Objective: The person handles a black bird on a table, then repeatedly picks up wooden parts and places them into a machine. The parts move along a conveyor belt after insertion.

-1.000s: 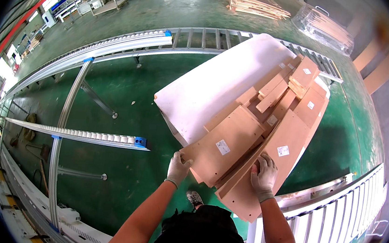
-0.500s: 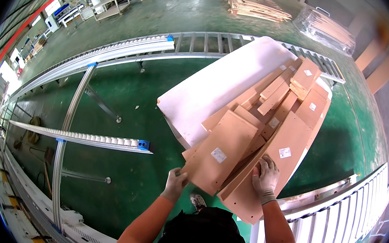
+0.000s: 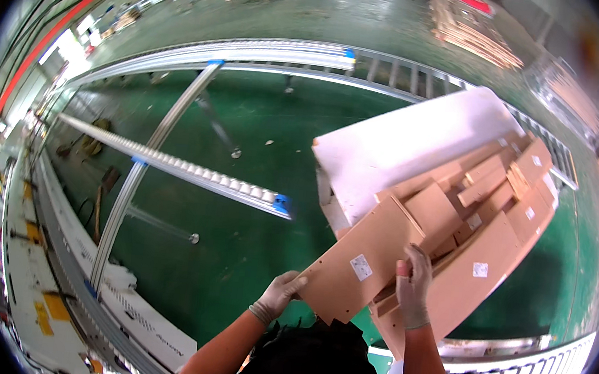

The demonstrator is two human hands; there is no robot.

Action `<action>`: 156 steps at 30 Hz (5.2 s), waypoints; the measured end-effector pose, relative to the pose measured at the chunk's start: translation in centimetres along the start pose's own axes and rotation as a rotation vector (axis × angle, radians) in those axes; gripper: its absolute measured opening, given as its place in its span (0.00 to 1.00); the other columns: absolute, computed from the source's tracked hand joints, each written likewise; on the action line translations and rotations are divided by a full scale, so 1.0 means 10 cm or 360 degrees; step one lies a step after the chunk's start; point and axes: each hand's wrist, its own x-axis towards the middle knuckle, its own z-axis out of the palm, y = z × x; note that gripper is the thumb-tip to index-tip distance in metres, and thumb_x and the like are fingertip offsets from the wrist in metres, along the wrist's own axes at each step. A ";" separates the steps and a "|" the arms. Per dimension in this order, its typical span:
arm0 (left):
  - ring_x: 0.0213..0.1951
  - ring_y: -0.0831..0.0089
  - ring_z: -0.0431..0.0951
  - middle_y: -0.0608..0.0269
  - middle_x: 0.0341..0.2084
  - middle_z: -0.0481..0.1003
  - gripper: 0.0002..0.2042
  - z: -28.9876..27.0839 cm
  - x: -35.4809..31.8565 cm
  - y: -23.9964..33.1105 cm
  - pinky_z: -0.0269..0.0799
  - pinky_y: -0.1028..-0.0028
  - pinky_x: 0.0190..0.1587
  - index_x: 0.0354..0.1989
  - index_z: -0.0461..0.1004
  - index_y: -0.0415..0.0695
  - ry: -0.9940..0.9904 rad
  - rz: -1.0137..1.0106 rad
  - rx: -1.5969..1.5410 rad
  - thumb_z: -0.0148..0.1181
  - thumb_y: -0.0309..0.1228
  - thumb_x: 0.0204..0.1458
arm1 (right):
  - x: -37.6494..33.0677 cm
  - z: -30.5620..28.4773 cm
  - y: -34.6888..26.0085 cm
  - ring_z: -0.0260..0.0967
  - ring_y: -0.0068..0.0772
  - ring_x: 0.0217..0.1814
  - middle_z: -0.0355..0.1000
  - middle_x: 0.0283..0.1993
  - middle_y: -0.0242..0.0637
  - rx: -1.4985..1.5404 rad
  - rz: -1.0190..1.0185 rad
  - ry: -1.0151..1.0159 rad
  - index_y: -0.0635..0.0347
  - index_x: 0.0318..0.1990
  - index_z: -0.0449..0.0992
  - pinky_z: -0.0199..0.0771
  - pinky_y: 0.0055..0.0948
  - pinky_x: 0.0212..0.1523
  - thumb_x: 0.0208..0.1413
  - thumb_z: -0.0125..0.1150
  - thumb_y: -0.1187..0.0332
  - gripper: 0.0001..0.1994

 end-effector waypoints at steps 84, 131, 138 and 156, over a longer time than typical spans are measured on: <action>0.72 0.53 0.57 0.59 0.65 0.64 0.31 -0.43 -6.22 -3.82 0.61 0.52 0.62 0.64 0.69 0.47 0.3995 -0.1392 0.0030 0.66 0.46 0.52 | -5.99 5.01 -6.16 0.73 0.42 0.58 0.73 0.58 0.39 0.0745 0.0151 -0.3580 0.53 0.60 0.70 0.76 0.51 0.57 0.70 0.54 0.45 0.23; 0.57 0.60 0.77 0.47 0.54 0.78 0.17 -2.06 -4.12 -2.09 0.72 0.64 0.61 0.59 0.74 0.33 0.1710 0.0613 0.0822 0.56 0.33 0.69 | -0.98 3.10 -1.65 0.77 0.54 0.45 0.77 0.39 0.46 0.0237 -0.0478 -0.1094 0.55 0.37 0.78 0.77 0.45 0.45 0.62 0.60 0.63 0.07; 0.59 0.67 0.73 0.56 0.57 0.75 0.18 -1.87 -3.34 -2.97 0.68 0.66 0.64 0.64 0.70 0.40 0.0699 -0.0131 -0.0458 0.54 0.34 0.69 | 0.04 1.73 0.01 0.71 0.53 0.57 0.73 0.53 0.53 0.0019 0.0510 0.0382 0.64 0.47 0.77 0.70 0.46 0.59 0.56 0.61 0.68 0.13; 0.50 0.62 0.76 0.53 0.46 0.77 0.12 -3.01 -3.31 -3.51 0.72 0.62 0.55 0.53 0.73 0.40 0.0724 -0.0316 0.1566 0.54 0.33 0.66 | -1.76 2.10 -0.15 0.72 0.44 0.56 0.74 0.52 0.45 0.0699 0.1049 -0.0128 0.55 0.57 0.76 0.72 0.44 0.57 0.63 0.62 0.58 0.19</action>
